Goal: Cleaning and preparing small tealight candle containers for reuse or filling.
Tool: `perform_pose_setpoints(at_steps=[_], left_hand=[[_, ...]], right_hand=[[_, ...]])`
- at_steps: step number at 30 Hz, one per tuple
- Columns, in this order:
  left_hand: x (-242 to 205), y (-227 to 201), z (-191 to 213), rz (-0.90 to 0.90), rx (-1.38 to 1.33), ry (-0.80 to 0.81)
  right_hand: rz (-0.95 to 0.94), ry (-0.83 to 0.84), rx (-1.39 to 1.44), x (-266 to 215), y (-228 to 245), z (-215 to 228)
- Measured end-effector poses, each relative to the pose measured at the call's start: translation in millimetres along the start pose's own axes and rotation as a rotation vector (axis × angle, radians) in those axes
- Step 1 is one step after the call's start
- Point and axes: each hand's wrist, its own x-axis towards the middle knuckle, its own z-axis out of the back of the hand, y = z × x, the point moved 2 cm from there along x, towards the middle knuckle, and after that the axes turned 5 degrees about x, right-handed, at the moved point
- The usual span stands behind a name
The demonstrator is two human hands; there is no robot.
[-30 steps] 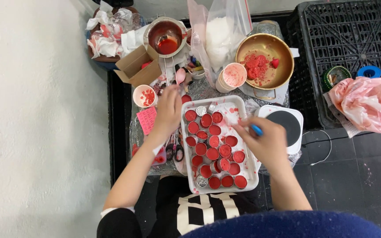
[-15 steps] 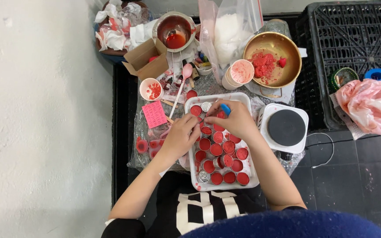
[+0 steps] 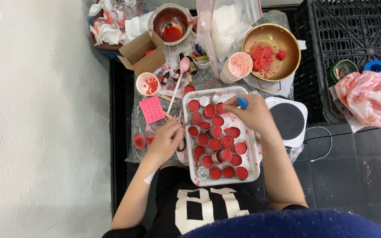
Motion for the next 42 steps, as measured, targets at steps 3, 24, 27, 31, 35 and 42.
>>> perform_pose_setpoints(at_steps=[3,24,27,31,35,42], left_hand=[[-5.2,4.5,18.0,0.157,0.001,-0.043],[11.3,26.3,88.2,0.147,0.376,-0.375],[6.7,39.6,86.0,0.209,0.393,-0.359],[-6.3,39.5,88.7,0.249,0.384,-0.375],[-27.5,50.2,85.1,0.321,0.393,-0.429],[-63.2,46.3,77.6,0.344,0.481,-0.62]], right_hand=[[0.083,0.031,-0.071,-5.5,8.0,3.6],[0.144,-0.404,-0.69,325.1,43.9,-104.6],[0.185,-0.387,-0.722,335.3,29.2,-101.7],[0.092,-0.295,-0.748,324.1,33.5,-101.0],[0.208,-0.375,-0.745,325.5,23.5,-95.0],[0.272,-0.285,-0.719,279.7,59.8,-93.3]])
